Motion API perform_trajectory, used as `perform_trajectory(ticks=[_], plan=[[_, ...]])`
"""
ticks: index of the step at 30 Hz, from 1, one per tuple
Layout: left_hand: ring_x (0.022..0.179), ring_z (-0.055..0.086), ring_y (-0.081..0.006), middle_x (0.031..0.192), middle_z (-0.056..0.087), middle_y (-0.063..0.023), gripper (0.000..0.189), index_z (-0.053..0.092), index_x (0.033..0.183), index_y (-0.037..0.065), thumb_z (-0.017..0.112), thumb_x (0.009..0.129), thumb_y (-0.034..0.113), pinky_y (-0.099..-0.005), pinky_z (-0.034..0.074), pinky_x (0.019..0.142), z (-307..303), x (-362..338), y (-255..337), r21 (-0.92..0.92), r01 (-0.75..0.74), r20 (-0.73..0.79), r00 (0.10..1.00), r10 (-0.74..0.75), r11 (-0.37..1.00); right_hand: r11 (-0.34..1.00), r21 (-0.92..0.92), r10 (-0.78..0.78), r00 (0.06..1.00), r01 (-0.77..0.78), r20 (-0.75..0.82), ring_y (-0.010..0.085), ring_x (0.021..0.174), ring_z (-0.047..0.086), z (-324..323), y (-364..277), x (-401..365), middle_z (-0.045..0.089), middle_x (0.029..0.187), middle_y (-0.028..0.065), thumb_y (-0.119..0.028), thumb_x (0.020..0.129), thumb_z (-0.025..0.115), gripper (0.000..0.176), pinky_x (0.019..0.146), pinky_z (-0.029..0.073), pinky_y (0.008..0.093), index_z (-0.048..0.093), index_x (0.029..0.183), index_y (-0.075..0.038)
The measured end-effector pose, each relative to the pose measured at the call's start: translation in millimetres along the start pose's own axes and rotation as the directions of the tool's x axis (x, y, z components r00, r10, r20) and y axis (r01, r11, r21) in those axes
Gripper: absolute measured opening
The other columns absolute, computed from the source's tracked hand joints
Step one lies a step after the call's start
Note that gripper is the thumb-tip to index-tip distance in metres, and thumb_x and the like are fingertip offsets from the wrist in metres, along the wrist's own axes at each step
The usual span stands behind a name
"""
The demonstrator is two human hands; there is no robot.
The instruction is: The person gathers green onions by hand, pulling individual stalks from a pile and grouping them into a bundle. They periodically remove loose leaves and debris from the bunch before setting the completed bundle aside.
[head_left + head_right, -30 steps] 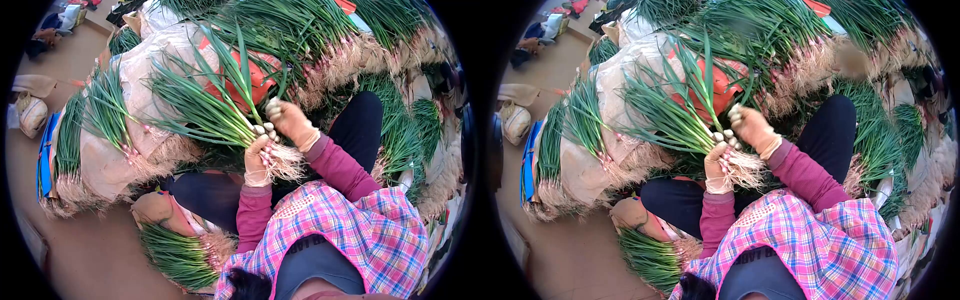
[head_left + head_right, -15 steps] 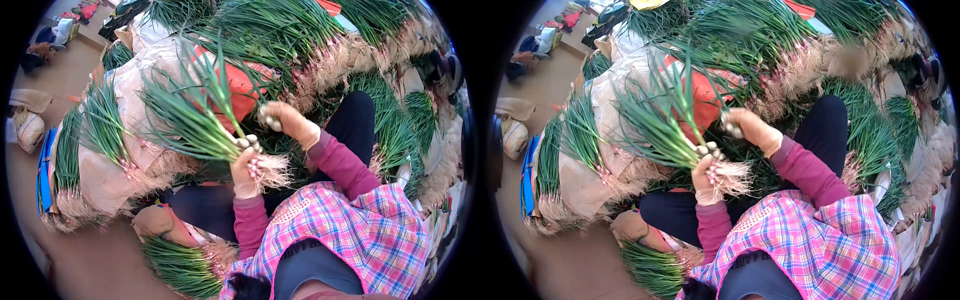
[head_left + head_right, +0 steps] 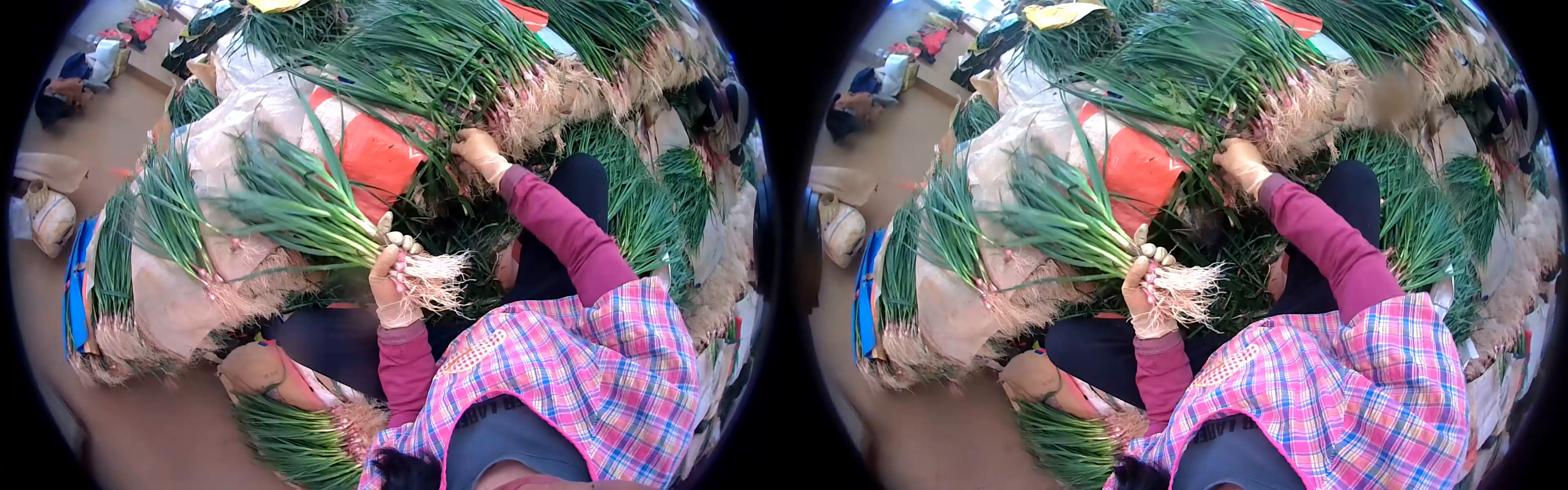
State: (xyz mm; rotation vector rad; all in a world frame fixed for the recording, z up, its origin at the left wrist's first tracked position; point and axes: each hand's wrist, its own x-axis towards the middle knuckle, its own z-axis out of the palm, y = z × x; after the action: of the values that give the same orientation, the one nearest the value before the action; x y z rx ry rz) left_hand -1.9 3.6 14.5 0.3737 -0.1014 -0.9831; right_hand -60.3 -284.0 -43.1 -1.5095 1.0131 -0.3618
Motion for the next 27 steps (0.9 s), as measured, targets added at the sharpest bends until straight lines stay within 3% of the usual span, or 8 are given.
perform_trajectory(ticks=[1,5,7,14,19,22,24,27], plan=[[0.096,0.055,-0.0187,0.099,0.058,-0.0065,0.046,0.049,0.128,0.000,0.060,0.083,0.000,-0.0345,0.047,0.088,0,-1,-1,0.019,-0.004,-0.007,1.000,0.004,1.000,0.930,0.363,0.000,0.984,-0.066,0.179,0.0124,0.061,0.061,5,2,-9,0.065,0.072,0.0019,-0.020,0.086,0.070,0.017,0.058,0.048,0.0263,0.068,0.095,-0.005],[0.082,0.063,-0.0202,0.094,0.064,-0.0115,0.035,0.055,0.117,-0.001,0.061,0.083,0.003,-0.0344,0.055,0.077,-1,5,-11,0.271,0.002,-0.209,0.976,0.057,0.963,0.831,0.556,-0.179,0.951,0.008,0.254,0.0054,0.061,0.055,32,-44,-117,0.065,0.073,-0.0016,-0.021,0.086,0.071,0.016,0.057,0.043,0.0215,0.068,0.084,-0.005],[0.050,0.050,-0.0052,0.080,0.064,-0.0077,0.028,0.059,0.109,0.000,0.065,0.083,0.005,-0.0152,0.037,0.038,-16,3,-2,0.279,0.257,-0.317,0.934,-0.164,0.925,0.846,0.531,-0.201,0.892,-0.051,0.406,0.0043,0.069,0.055,51,-24,-137,0.066,0.079,-0.0030,-0.026,0.089,0.067,0.019,0.064,0.040,0.0201,0.073,0.093,-0.008],[0.041,0.047,-0.0079,0.067,0.059,-0.0058,0.028,0.060,0.108,0.002,0.066,0.081,0.003,-0.0182,0.034,0.034,-9,-1,-11,0.524,0.348,-0.411,0.903,-0.127,0.777,0.909,0.407,-0.114,0.993,0.094,0.026,0.0036,0.057,0.048,63,-19,-96,0.065,0.075,-0.0029,-0.015,0.090,0.064,0.013,0.052,0.037,0.0198,0.066,0.098,-0.005],[0.054,0.054,-0.0092,0.090,0.068,-0.0135,0.030,0.058,0.108,0.001,0.064,0.079,-0.002,-0.0189,0.042,0.042,-8,-3,-3,0.510,0.310,-0.315,0.935,-0.161,0.802,0.900,0.434,-0.147,0.970,0.049,0.196,-0.0007,0.056,0.051,72,-1,-118,0.066,0.076,-0.0039,-0.022,0.096,0.058,0.016,0.050,0.038,0.0158,0.064,0.092,-0.008],[0.048,0.050,-0.0082,0.068,0.058,-0.0054,0.022,0.062,0.099,0.000,0.067,0.077,-0.002,-0.0188,0.037,0.037,-10,-2,-8,0.588,0.330,-0.345,0.928,-0.139,0.739,0.919,0.392,-0.090,0.989,0.039,0.113,0.0098,0.051,0.055,76,5,-109,0.066,0.071,0.0020,-0.019,0.094,0.060,0.012,0.046,0.041,0.0242,0.064,0.090,-0.009],[0.052,0.054,-0.0094,0.077,0.064,-0.0104,0.023,0.062,0.101,-0.001,0.067,0.079,0.000,-0.0171,0.038,0.038,-11,-5,-5,0.553,0.342,-0.335,0.926,-0.174,0.760,0.492,-0.656,-0.804,0.587,0.572,-0.091,0.0260,0.053,0.060,71,6,-109,0.066,0.073,0.0117,-0.021,0.093,0.060,0.016,0.049,0.046,0.0350,0.061,0.083,-0.008],[0.062,0.062,-0.0131,0.085,0.067,-0.0148,0.025,0.060,0.105,-0.002,0.065,0.080,-0.002,-0.0158,0.043,0.042,-9,-13,-3,0.502,0.311,-0.347,0.927,-0.141,0.807,0.807,-0.492,-0.542,0.741,0.327,-0.397,0.0304,0.056,0.060,53,13,-80,0.059,0.066,0.0141,-0.026,0.093,0.058,0.023,0.053,0.047,0.0398,0.058,0.081,-0.006]])
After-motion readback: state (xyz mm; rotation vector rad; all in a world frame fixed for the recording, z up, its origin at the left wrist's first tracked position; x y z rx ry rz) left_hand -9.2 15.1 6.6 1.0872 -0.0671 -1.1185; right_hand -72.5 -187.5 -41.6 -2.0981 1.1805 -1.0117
